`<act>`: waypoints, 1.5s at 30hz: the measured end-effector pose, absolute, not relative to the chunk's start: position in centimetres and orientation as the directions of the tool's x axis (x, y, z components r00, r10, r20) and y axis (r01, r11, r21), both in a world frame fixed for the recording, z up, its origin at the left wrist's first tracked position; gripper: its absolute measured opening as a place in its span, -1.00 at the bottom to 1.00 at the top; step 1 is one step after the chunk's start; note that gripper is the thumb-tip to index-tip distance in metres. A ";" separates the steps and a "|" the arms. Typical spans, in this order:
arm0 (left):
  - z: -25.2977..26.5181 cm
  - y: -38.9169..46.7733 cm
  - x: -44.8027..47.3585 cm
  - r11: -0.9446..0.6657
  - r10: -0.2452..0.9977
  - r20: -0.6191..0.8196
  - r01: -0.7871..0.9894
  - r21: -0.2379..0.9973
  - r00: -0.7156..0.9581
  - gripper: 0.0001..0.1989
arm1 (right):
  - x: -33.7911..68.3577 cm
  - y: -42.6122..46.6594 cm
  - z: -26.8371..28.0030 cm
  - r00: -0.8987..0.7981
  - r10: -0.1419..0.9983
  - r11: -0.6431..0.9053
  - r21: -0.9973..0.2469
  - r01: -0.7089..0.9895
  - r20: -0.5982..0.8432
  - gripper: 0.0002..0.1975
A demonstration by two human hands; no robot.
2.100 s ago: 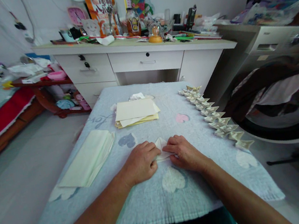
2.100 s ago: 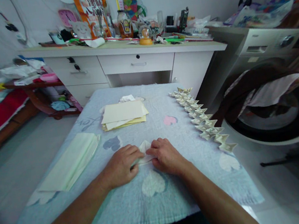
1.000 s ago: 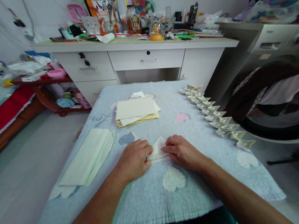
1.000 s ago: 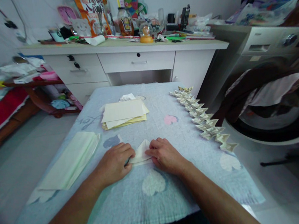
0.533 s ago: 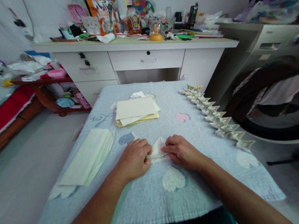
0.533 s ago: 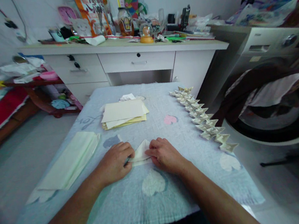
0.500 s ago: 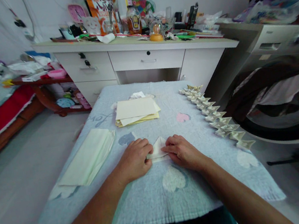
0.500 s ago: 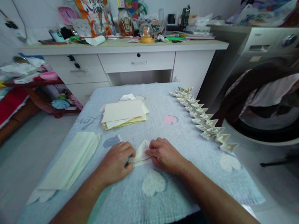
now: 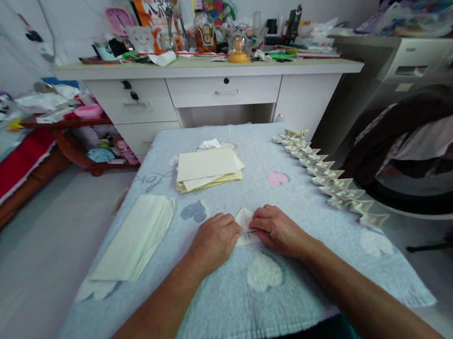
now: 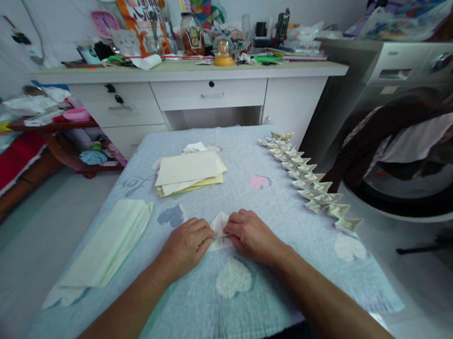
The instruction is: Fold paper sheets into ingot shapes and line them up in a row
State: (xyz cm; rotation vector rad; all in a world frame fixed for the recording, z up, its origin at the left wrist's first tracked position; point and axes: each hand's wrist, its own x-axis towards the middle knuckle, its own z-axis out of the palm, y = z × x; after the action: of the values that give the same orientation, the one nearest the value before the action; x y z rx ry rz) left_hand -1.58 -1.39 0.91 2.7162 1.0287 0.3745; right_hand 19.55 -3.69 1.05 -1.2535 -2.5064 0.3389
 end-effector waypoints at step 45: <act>0.5 -1.3 -0.4 -0.469 0.879 0.048 0.843 0.262 0.474 -0.78 | 20.9 -2.9 0.5 -0.121 0.991 0.133 -0.429 0.893 0.056 -0.81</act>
State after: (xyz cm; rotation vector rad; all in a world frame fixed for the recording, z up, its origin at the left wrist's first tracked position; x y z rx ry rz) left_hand -0.35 -1.26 0.54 2.5184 1.4917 0.2611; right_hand 20.90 -2.90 0.46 -1.8272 -2.0900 0.4183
